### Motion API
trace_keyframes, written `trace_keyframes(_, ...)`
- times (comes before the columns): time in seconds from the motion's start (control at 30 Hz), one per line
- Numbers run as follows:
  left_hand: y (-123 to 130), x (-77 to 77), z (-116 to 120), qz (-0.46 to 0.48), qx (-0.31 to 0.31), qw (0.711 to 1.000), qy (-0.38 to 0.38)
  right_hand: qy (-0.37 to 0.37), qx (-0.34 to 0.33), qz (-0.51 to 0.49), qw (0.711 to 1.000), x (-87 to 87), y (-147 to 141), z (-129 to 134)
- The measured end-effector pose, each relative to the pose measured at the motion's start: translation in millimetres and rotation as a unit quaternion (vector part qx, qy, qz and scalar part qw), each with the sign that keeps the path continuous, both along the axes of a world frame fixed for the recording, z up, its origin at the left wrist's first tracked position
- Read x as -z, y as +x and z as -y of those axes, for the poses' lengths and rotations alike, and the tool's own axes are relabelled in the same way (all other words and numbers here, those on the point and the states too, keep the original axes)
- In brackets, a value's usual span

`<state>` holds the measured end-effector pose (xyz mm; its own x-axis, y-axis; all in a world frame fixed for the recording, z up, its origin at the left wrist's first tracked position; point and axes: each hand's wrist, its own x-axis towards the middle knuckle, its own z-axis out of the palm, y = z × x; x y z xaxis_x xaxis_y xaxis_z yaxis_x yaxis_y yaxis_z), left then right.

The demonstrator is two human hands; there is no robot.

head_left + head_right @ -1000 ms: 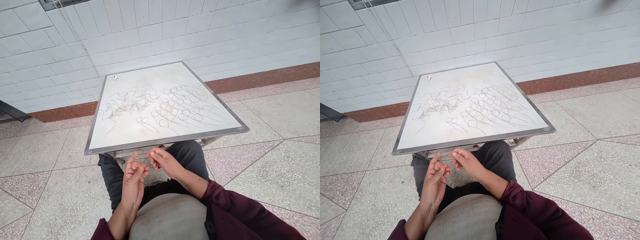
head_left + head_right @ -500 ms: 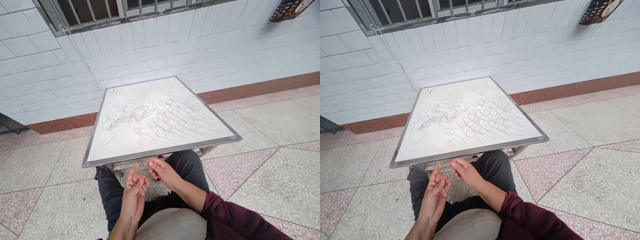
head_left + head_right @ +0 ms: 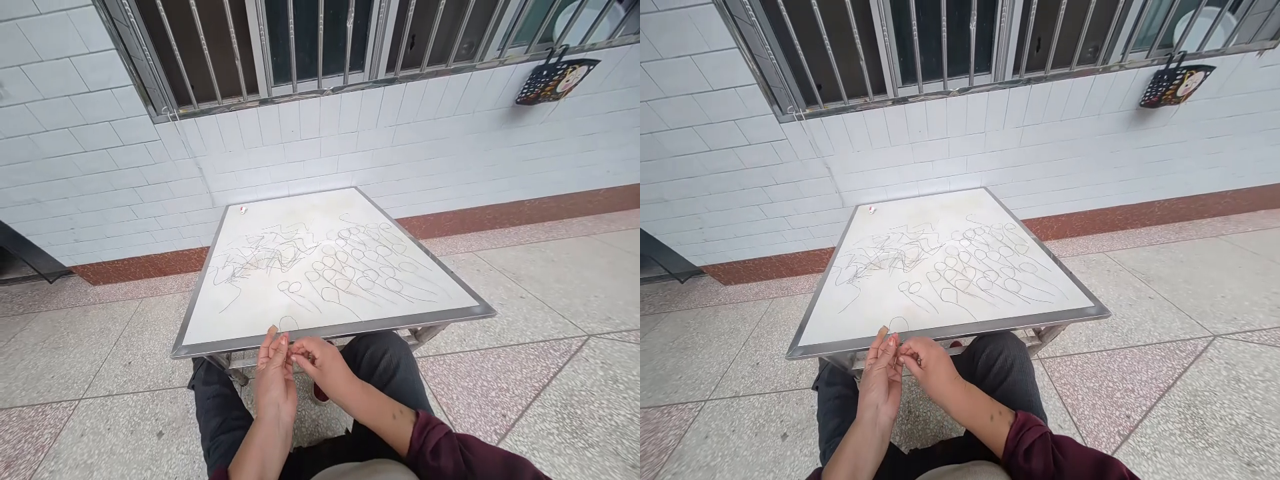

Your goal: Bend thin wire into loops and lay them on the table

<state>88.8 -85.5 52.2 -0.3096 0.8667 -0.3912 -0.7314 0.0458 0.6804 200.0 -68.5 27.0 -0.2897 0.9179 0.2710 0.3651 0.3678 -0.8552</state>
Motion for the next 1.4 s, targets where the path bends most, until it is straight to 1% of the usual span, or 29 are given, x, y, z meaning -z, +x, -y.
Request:
trace_keyframes(0.13,4,-2.3,-21,-0.008,0.012,1.0,0.012,0.042,0.02,0.043,0.998,-6.0,2,-17)
trace_keyframes(0.23,10,-0.7,-38,-0.019,0.031,0.999,0.031,0.068,0.036,0.056,0.995,-7.5,9,-32)
trace_keyframes(0.33,17,5.4,-51,-0.044,0.051,0.997,0.045,0.08,0.063,0.064,0.993,-4.6,19,-47)
trace_keyframes(0.43,17,14.8,-55,-0.083,0.068,0.993,0.057,0.082,0.086,0.087,0.989,-0.4,28,-59)
trace_keyframes(0.53,8,25.4,-50,-0.134,0.06,0.987,0.072,0.091,0.085,0.121,0.985,1.6,30,-67)
trace_keyframes(0.6,-2,31.9,-43,-0.169,0.046,0.981,0.079,0.097,0.076,0.149,0.981,2.1,27,-71)
trace_keyframes(0.8,-32,45.4,-24,-0.252,0.021,0.965,0.07,0.117,0.037,0.26,0.958,9.4,-6,-86)
trace_keyframes(0.93,-40,51.0,-15,-0.279,0.033,0.958,0.059,0.127,0.037,0.293,0.947,17.2,-24,-99)
trace_keyframes(1.1,-43,58.4,-7,-0.291,0.047,0.954,0.05,0.144,0.05,0.334,0.93,21.9,-26,-110)
trace_keyframes(1.27,-43,60.7,-3,-0.294,0.058,0.953,0.052,0.159,0.063,0.347,0.922,24.9,-22,-110)
trace_keyframes(1.4,-44,53.6,-4,-0.299,0.056,0.95,0.064,0.173,0.071,0.338,0.922,27.0,-20,-107)
